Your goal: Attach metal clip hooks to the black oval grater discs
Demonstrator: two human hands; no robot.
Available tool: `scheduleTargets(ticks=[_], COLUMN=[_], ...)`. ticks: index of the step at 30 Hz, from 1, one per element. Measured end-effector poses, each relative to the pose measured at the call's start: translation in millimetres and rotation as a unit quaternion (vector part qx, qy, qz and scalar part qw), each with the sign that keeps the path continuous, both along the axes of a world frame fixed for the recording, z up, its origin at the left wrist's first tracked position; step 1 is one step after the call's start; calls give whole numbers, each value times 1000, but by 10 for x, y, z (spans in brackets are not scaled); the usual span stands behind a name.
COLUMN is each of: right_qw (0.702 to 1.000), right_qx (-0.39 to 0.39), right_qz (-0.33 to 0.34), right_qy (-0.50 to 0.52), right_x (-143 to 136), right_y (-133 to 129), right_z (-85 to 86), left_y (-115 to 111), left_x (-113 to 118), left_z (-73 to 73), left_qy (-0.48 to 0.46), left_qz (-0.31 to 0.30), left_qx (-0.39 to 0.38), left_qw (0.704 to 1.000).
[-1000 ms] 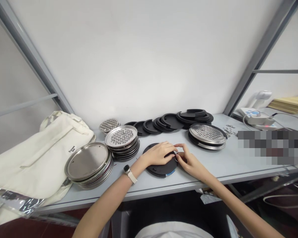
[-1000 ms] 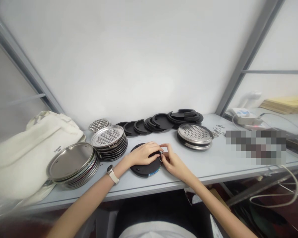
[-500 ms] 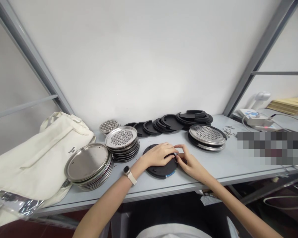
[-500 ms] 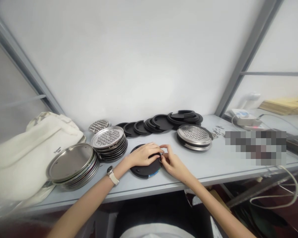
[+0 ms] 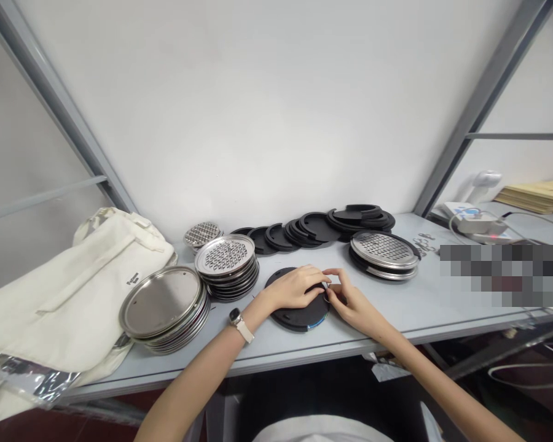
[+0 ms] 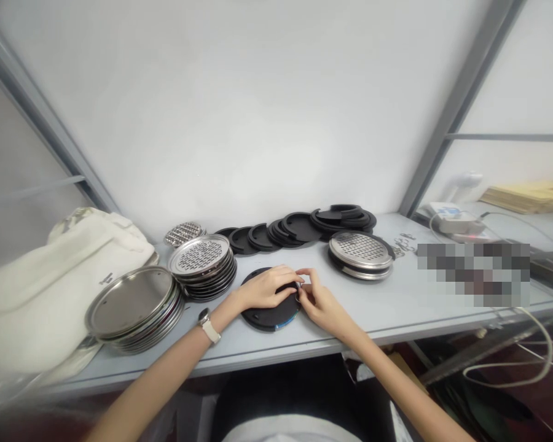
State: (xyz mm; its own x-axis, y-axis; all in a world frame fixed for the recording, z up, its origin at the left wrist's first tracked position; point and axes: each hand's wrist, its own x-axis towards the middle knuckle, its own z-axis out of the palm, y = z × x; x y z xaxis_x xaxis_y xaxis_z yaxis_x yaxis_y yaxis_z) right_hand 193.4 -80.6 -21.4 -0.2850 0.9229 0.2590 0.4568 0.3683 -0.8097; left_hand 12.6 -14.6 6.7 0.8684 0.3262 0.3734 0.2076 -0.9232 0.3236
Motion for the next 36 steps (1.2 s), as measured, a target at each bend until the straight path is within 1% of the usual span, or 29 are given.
scheduleTargets(ticks=[16, 24, 31, 36], right_qw=[1000, 1000, 1000, 1000], right_qx=[1, 1, 7, 11], right_qz=[-5, 2, -5, -22], right_qy=[-7, -11, -8, 5], right_x=[5, 9, 14, 10], right_y=[11, -5, 9, 25], right_z=[-26, -18, -56, -56], left_y=[15, 15, 4, -27], left_x=[-1, -1, -1, -6], left_z=[-34, -5, 6, -2], left_qy=[-20, -24, -10, -5], left_qz=[-8, -16, 2, 53], left_qx=[-15, -10, 4, 30], left_qw=[1000, 1000, 1000, 998])
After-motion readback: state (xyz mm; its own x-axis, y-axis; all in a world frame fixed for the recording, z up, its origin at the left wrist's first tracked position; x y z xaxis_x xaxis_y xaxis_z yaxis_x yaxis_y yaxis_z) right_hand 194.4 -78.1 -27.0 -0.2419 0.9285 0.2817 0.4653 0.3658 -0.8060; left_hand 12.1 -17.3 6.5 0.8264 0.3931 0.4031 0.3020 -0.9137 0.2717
